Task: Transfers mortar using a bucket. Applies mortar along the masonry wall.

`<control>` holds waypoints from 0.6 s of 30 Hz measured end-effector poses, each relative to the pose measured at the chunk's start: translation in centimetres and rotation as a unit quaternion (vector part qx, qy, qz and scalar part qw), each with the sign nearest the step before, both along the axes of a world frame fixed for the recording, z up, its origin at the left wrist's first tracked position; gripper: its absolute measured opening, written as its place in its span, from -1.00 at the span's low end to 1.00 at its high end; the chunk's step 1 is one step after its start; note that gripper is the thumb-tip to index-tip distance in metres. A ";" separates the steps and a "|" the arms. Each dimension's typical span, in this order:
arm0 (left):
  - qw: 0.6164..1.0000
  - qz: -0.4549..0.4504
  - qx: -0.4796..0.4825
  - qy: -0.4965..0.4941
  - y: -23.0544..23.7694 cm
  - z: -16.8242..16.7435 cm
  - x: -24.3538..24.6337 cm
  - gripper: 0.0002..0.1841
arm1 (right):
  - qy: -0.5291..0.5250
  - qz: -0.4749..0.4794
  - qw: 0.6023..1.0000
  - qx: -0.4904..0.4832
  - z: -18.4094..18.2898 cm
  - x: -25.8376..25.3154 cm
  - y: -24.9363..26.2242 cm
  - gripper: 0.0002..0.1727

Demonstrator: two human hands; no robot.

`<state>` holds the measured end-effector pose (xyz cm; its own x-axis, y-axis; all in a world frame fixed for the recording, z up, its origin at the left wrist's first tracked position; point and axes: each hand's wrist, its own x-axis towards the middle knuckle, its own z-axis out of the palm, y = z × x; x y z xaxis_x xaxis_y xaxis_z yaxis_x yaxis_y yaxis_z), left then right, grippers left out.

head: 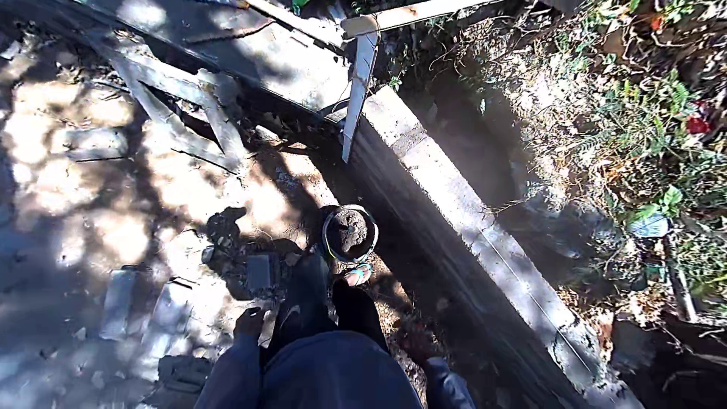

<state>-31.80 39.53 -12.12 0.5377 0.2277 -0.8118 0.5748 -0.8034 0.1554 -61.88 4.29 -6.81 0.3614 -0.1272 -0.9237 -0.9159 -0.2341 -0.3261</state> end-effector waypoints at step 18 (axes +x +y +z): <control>0.989 -0.098 -0.094 0.067 -10.0 -3.8 3.8 -0.61 | 0.125 -0.017 0.979 -0.161 7.1 3.7 -5.4 -0.68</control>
